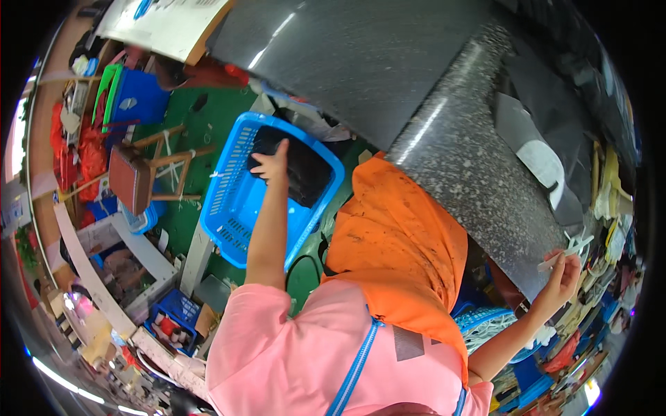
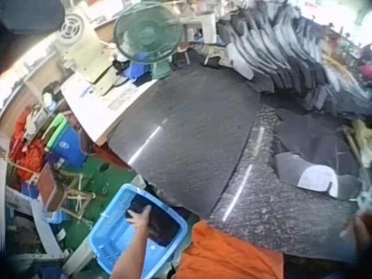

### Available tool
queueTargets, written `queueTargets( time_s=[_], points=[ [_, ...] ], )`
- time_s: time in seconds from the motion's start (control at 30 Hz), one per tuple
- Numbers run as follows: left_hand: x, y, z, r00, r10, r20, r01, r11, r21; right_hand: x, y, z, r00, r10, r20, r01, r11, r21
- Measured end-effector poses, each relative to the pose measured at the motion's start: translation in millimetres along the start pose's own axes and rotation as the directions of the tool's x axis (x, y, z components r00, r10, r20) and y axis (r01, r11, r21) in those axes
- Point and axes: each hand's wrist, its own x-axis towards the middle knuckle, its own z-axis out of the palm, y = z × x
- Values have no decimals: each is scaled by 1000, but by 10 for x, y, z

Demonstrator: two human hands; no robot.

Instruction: The person applies white adhesive strips to black fabric shoe upper components by hand, pressing the strips down and then folding the fabric over to secure them.

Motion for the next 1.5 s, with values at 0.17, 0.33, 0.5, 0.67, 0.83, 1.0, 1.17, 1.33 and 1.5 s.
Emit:
queueTargets(
  time_s=[0.17, 0.33, 0.5, 0.67, 0.83, 1.0, 1.17, 1.33, 1.5],
  points=[
    [-1006, 841, -959, 253, 763, -595, -951, 308, -10, 108, 226, -119, 963, 173, 208, -265, 757, 597],
    [-2906, 1737, -1333, -439, 889, -130, -847, -457, -271, 107, -165, 179, 935, 81, 346, -343, 462, 818],
    [-3944, 2181, -333, -750, 656, 83, -622, -659, -423, 17, -551, 352, 961, 58, 269, -216, 766, 606],
    [-3994, 2278, -494, -698, 648, 303, -680, -468, -565, -115, -596, 107, 988, 126, 85, -142, 962, 231],
    [-3657, 1545, -1069, -689, 570, 448, -725, -558, -404, -172, -722, 186, 954, -91, 286, 126, 986, -107],
    [-3722, 1577, -1019, -604, 711, 360, -794, -500, -345, -10, -787, 671, 817, -371, 441, 392, 919, 47],
    [-3682, 2104, -668, -534, 816, 222, -806, -412, -425, 34, -942, 606, 881, -299, 366, 281, 954, 103],
    [-3700, 2132, -1023, -532, 844, -61, -790, -521, -322, -262, -740, 414, 973, -143, -179, 193, 933, 302],
    [-3541, 1273, -1124, -575, 654, 492, -818, -464, -339, -152, -870, 381, 852, -385, 354, 436, 897, -74]
  ],
)
